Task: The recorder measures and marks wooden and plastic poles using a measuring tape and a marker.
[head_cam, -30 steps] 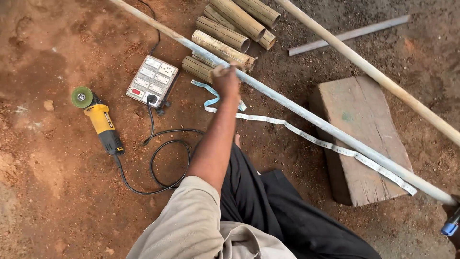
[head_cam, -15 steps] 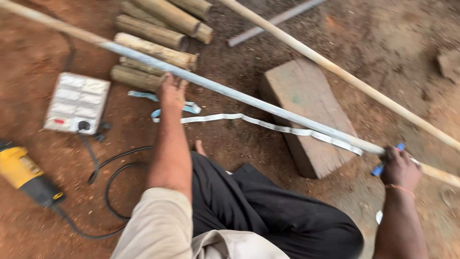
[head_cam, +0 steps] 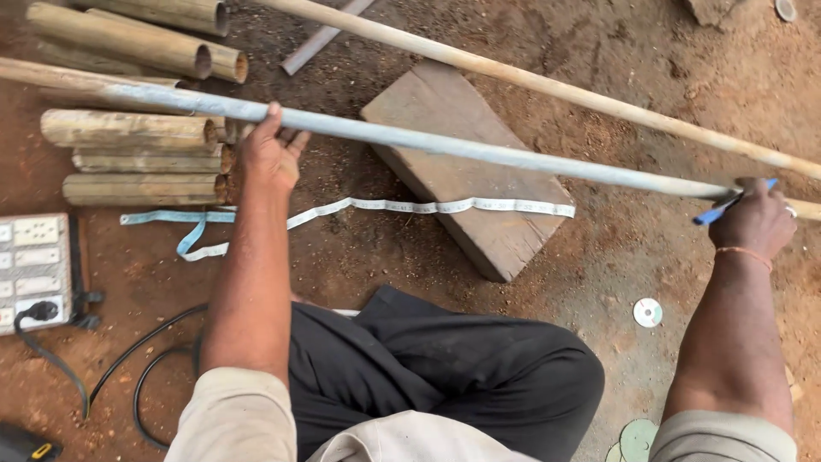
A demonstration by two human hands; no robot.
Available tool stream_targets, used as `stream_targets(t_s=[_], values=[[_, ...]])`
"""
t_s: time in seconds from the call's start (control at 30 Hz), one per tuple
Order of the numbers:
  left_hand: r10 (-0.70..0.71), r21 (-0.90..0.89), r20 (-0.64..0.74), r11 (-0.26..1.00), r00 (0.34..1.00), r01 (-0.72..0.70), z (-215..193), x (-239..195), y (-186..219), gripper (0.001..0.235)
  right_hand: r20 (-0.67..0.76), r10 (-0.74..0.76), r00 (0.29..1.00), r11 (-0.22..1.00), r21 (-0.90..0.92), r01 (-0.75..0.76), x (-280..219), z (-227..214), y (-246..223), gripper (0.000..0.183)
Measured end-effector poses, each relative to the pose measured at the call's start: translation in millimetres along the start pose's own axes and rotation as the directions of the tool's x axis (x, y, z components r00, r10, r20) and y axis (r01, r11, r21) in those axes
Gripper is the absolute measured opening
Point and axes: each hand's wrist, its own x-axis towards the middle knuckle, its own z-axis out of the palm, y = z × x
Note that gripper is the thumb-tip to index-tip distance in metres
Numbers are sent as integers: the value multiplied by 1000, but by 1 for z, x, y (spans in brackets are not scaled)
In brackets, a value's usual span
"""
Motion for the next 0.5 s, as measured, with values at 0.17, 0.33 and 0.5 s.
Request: stream_targets(t_s=[0.17,0.33,0.5], values=[[-44,87,-110,995,993,54,80,13,-33,33,26,126,992,938,321,-127,4,-24,-31,37],[-92,213,-66,972,994,104,103,53,-67,34,-78,114,990,825,563,-51,-17,-52,-96,40],[-132,452,9,885,991,114,105,66,-50,44,-205,59,977,758,646,90,-10,-61,-160,43]])
